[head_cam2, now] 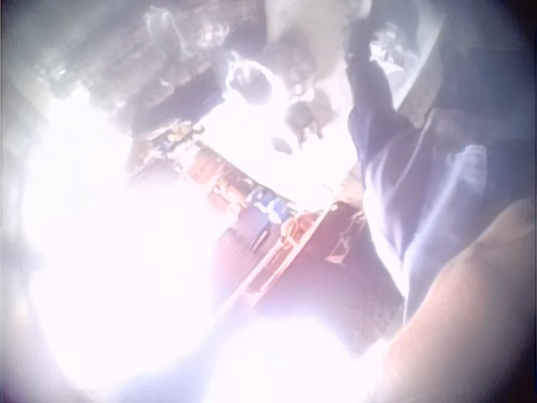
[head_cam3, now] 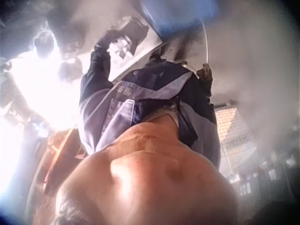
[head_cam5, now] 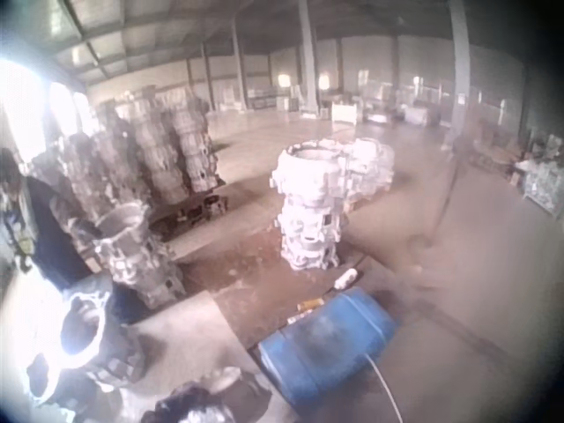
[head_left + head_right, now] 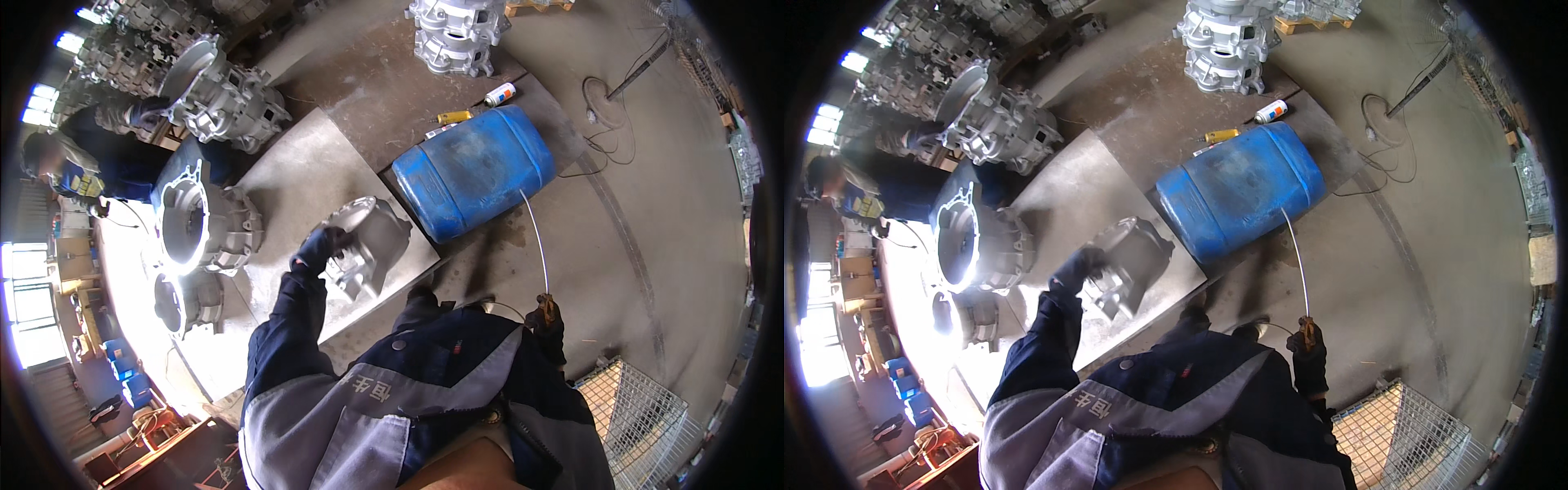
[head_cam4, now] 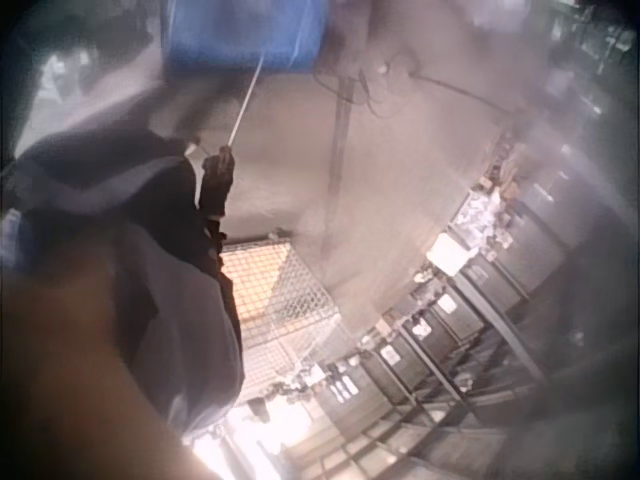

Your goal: The person uses a handheld spray nozzle to clean the interior and exterior surfaces of several large metal parts placed on a blue barrel. They rotate and reposition each part to reach different areas, then set the cleaned parts aside on the floor or nearby surfaces.

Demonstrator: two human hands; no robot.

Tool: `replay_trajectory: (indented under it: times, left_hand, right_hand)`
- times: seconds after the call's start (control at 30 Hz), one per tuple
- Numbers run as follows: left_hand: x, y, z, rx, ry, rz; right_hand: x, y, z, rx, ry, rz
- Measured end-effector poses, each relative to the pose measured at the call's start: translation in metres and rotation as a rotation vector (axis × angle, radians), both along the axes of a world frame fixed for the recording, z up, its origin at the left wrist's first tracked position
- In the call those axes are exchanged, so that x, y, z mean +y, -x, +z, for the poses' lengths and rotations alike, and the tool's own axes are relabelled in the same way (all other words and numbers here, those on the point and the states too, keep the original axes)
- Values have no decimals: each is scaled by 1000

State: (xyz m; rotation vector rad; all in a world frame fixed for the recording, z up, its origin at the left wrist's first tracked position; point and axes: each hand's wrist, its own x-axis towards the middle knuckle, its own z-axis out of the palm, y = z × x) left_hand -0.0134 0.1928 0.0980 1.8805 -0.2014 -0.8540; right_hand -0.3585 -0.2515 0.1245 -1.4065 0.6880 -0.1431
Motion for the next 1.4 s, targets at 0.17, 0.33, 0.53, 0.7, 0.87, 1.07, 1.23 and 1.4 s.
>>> replay_trajectory:
  times: [0.17,0.33,0.53,0.7,0.87,1.07,1.23,1.4]
  left_hand:
    - [-38,-20,124,-200,21,-74]
    - [-128,-52,160,-168,249,46]
    - [-268,-60,116,-966,-246,-206]
    - [-371,-12,34,-1031,-309,-96]
    - [-419,34,-21,-839,-334,-26]
    - [-406,42,-4,-904,-374,-144]
    - [-365,47,19,-957,-254,25]
    - [-310,50,36,-999,-76,131]
  right_hand:
    - [-2,13,10,58,-23,-105]
    - [-8,38,15,-16,-4,-164]
    - [-26,84,6,124,310,-187]
    - [-40,102,35,72,369,-231]
    - [-46,79,87,174,470,-162]
    - [-68,-18,122,264,730,123]
    - [-71,-129,138,395,1040,251]
    - [-51,-212,143,386,1094,324]
